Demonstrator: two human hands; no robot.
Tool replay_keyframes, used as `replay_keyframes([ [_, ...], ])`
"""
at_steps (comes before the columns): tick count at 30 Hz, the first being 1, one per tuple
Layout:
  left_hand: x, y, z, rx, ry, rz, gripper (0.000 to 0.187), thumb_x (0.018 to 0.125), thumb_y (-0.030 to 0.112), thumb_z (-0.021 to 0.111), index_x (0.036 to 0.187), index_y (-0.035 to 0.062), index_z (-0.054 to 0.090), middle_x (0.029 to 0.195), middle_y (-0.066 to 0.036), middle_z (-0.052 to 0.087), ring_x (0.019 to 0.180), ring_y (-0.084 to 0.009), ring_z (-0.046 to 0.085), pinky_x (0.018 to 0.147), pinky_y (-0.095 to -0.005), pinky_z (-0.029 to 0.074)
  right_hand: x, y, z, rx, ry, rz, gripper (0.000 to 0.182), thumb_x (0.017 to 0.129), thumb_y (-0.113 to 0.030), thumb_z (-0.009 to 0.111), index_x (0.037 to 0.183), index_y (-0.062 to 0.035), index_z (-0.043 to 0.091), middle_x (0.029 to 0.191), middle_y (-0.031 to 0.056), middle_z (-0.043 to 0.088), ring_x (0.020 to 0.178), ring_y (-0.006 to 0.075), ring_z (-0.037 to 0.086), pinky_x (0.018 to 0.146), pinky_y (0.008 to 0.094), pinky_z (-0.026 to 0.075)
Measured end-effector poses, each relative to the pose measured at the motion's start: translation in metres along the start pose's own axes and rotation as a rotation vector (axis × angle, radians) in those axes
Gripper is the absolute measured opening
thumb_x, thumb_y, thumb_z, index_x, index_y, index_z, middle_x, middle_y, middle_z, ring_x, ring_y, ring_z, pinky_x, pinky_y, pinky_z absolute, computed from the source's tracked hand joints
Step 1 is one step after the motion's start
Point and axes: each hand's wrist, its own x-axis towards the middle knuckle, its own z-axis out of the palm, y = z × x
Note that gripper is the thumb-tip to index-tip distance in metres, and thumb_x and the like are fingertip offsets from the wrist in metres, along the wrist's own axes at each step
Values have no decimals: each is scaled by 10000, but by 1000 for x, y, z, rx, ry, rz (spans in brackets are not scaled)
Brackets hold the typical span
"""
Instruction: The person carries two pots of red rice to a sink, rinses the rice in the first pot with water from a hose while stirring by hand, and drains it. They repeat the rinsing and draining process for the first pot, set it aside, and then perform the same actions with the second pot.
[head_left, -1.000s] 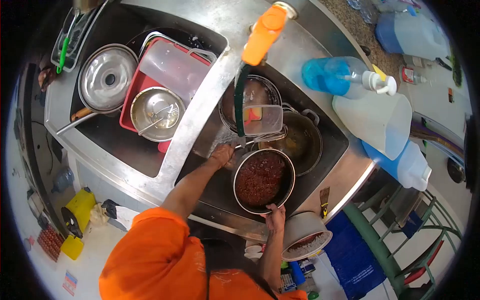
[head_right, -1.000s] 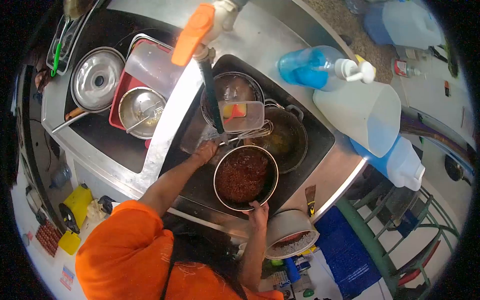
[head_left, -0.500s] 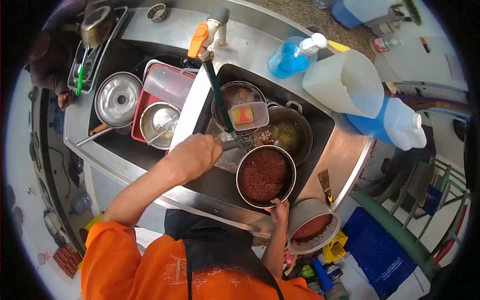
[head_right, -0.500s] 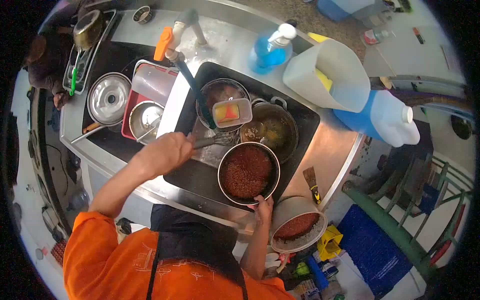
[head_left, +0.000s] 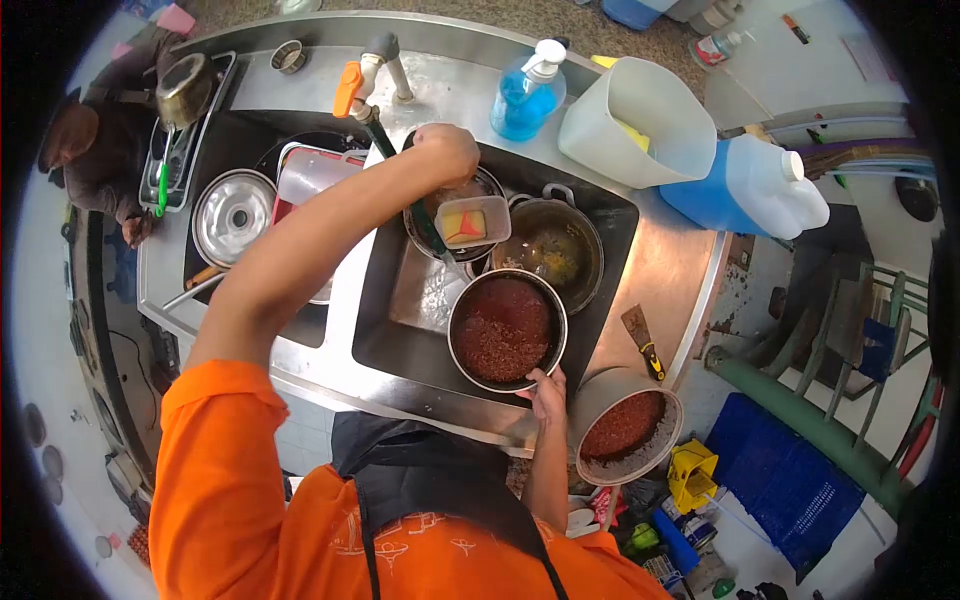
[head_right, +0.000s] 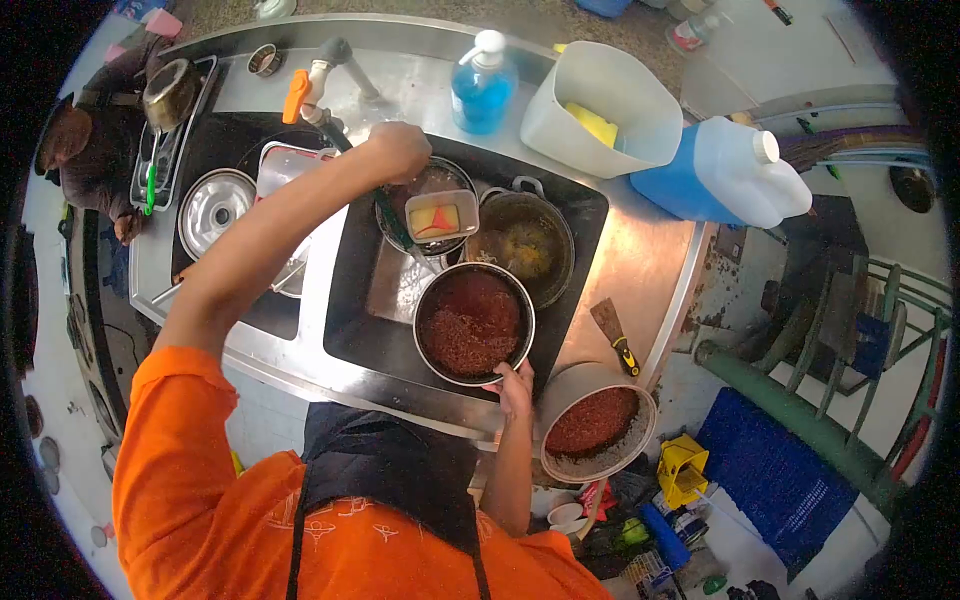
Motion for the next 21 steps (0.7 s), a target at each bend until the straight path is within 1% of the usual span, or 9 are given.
replay_keyframes([
  [1, 6, 6, -1, 2, 3, -2, 221, 806, 250, 726, 1010, 170, 756, 940, -35, 731, 790, -240, 703, 571, -417, 518, 5, 2, 0, 15, -18, -2, 469, 794, 15, 543, 1254, -53, 490, 1025, 116, 650, 739, 234, 692, 531, 351, 627],
  [3, 19, 16, -3, 5, -195, -240, 242, 765, 234, 747, 1004, 197, 755, 930, 23, 714, 771, -200, 679, 538, -388, 464, 10, 5, 2, 1, -14, -2, 466, 793, 16, 542, 1252, -50, 492, 1021, 116, 651, 737, 233, 691, 527, 347, 627],
  [4, 29, 14, 7, 7, -195, -245, 242, 765, 234, 747, 1004, 197, 755, 930, 23, 714, 771, -200, 679, 538, -388, 464, 12, 4, 6, -12, -5, 0, 463, 793, 16, 541, 1249, -46, 493, 1018, 116, 652, 735, 232, 691, 523, 343, 627],
  [6, 45, 13, 21, 3, -260, -262, 258, 797, 167, 692, 1048, 169, 753, 1063, -9, 719, 935, -216, 697, 604, -409, 543, 10, -1, 12, -20, 10, 15, 458, 791, 18, 537, 1243, -46, 500, 1013, 116, 653, 733, 231, 691, 520, 341, 627],
  [7, 50, 11, 28, 5, -262, -260, 258, 797, 167, 692, 1048, 169, 753, 1063, -9, 719, 935, -216, 697, 604, -409, 543, 9, -4, 15, -29, 31, 30, 453, 789, 21, 534, 1237, -46, 507, 1008, 115, 653, 731, 230, 690, 518, 338, 626],
  [12, 46, 0, 47, 88, -87, -149, 241, 834, 215, 657, 1050, 173, 754, 1096, -6, 716, 945, -228, 701, 577, -418, 542, 15, -9, 19, -89, -21, 36, 428, 794, 22, 530, 1218, -34, 520, 1018, 118, 647, 748, 234, 685, 546, 357, 632],
  [14, 39, -6, 46, 83, -109, -148, 216, 885, 248, 605, 1015, 167, 757, 1041, -17, 719, 940, -228, 685, 626, -423, 519, 17, -10, 25, -116, -33, 43, 418, 798, 21, 530, 1213, -32, 524, 1023, 119, 645, 764, 235, 683, 559, 365, 633],
  [16, 43, -17, 62, 427, 175, -145, 228, 897, 292, 578, 958, 163, 756, 952, -24, 706, 929, -222, 651, 712, -407, 470, 19, -12, 31, -153, -39, 40, 409, 784, 15, 537, 1190, -36, 528, 1001, 108, 654, 735, 221, 688, 550, 347, 632],
  [21, 31, -30, 74, 493, 422, -121, 214, 878, 289, 564, 872, 152, 728, 855, -24, 659, 906, -212, 599, 763, -387, 425, 28, -6, 38, -189, -66, 93, 417, 804, 20, 534, 1218, -28, 515, 1045, 123, 641, 830, 253, 677, 604, 391, 636],
])
